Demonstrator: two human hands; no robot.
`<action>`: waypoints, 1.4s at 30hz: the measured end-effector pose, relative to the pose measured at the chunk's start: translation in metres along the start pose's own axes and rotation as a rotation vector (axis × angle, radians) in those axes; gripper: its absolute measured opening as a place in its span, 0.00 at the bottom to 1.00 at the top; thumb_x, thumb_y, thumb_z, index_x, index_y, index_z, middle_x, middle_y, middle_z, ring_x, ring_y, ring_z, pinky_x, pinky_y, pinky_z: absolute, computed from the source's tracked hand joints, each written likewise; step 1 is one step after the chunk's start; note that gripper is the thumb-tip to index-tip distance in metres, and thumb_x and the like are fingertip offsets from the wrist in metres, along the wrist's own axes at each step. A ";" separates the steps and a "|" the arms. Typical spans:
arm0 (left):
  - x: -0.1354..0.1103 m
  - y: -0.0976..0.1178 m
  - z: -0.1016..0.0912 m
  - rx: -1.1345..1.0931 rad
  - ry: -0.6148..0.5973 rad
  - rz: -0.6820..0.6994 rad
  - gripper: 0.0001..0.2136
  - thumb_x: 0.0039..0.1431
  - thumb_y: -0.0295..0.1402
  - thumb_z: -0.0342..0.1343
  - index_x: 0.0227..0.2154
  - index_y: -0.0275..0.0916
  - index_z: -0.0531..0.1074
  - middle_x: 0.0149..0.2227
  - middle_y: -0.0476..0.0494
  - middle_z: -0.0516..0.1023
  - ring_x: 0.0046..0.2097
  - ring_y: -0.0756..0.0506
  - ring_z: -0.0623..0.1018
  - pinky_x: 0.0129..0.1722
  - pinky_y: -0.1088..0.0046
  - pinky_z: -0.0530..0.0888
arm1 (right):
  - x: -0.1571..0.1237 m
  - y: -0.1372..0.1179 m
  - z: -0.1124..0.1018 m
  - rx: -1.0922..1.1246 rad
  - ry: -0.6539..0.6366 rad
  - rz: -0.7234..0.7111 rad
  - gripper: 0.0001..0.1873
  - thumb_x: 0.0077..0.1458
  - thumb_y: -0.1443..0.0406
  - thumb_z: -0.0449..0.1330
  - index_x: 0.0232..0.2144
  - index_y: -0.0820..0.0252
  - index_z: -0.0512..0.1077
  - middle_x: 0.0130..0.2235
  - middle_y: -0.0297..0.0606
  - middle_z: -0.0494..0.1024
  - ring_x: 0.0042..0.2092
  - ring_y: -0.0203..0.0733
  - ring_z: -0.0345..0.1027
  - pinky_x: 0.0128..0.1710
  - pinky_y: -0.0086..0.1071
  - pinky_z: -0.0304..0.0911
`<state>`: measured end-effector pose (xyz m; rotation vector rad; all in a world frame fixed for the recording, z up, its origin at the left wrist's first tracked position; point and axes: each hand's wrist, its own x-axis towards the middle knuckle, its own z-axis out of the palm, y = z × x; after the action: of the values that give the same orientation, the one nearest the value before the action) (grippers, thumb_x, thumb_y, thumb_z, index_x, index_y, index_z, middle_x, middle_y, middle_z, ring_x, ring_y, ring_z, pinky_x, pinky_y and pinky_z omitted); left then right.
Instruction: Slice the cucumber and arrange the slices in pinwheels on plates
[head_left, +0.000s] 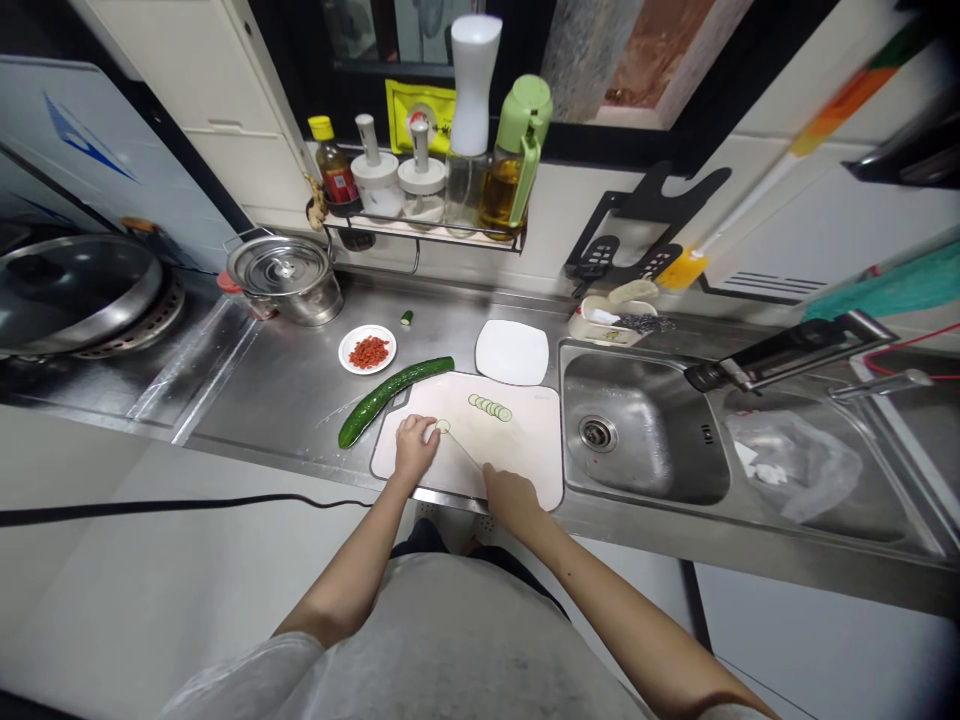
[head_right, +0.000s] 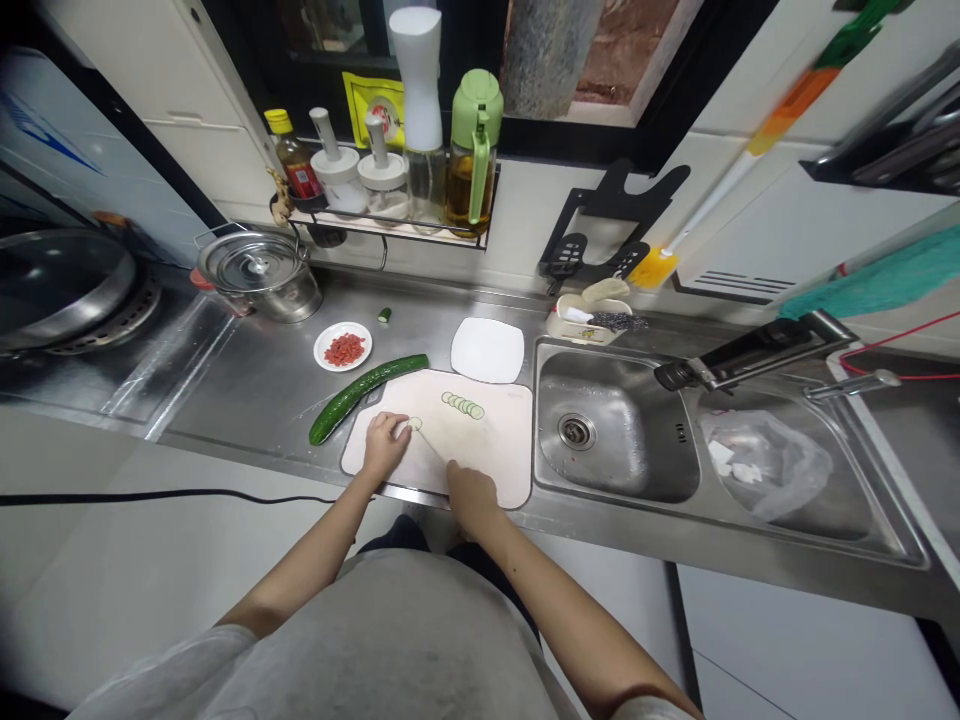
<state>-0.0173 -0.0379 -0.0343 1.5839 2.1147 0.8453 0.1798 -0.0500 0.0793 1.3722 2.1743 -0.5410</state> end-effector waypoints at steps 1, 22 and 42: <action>0.001 0.001 -0.001 0.012 -0.013 -0.007 0.11 0.57 0.33 0.54 0.41 0.42 0.74 0.40 0.43 0.73 0.46 0.42 0.71 0.49 0.64 0.67 | -0.003 0.001 0.001 0.002 -0.004 0.001 0.17 0.58 0.75 0.46 0.48 0.63 0.63 0.40 0.50 0.78 0.44 0.49 0.74 0.37 0.35 0.65; 0.016 0.026 -0.020 -0.002 -0.197 -0.229 0.06 0.55 0.30 0.54 0.36 0.43 0.71 0.32 0.51 0.76 0.36 0.49 0.74 0.39 0.73 0.65 | -0.027 0.035 0.010 0.120 -0.057 0.003 0.16 0.62 0.67 0.44 0.49 0.58 0.64 0.40 0.46 0.77 0.45 0.48 0.71 0.37 0.33 0.57; 0.004 0.012 -0.042 0.232 -0.120 -0.167 0.12 0.56 0.32 0.52 0.43 0.44 0.74 0.44 0.43 0.74 0.49 0.41 0.71 0.50 0.64 0.65 | -0.030 0.053 0.012 0.200 0.013 0.070 0.16 0.63 0.64 0.43 0.48 0.58 0.65 0.39 0.44 0.76 0.42 0.46 0.71 0.34 0.31 0.53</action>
<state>-0.0358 -0.0421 0.0052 1.4964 2.2845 0.4527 0.2413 -0.0565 0.0853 1.5539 2.1196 -0.7408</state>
